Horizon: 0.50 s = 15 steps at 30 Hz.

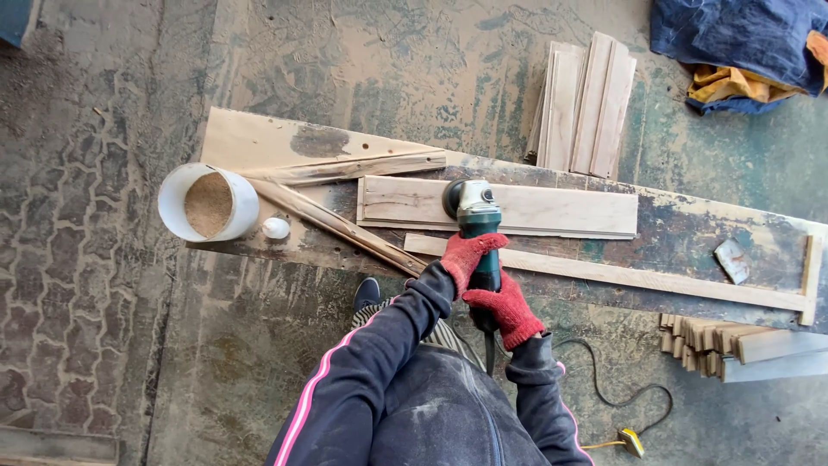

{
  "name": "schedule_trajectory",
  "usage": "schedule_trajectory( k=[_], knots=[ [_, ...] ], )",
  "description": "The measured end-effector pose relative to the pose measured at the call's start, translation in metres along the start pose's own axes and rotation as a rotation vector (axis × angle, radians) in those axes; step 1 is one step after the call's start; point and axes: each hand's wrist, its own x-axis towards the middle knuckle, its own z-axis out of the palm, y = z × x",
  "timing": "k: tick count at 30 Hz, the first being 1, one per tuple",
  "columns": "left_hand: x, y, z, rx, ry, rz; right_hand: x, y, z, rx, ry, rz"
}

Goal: Sanding a wooden plank using an electric angle grinder and a manual sanding block.

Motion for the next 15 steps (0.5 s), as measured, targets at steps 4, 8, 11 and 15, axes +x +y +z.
schedule_trajectory(
  k=[4,8,11,15],
  knots=[
    [-0.005,0.019,-0.001,-0.004,0.009,0.001,0.008,0.006,0.014,-0.015,0.016,-0.012],
    [0.013,0.012,0.0,0.056,-0.023,0.025,-0.012,-0.015,0.029,0.027,0.062,0.003],
    [-0.014,0.029,-0.008,-0.07,0.063,0.034,0.026,0.025,0.014,-0.08,-0.016,0.013],
    [0.005,0.027,-0.022,-0.052,0.101,0.036,0.025,0.014,0.028,-0.039,-0.032,0.014]
  ],
)
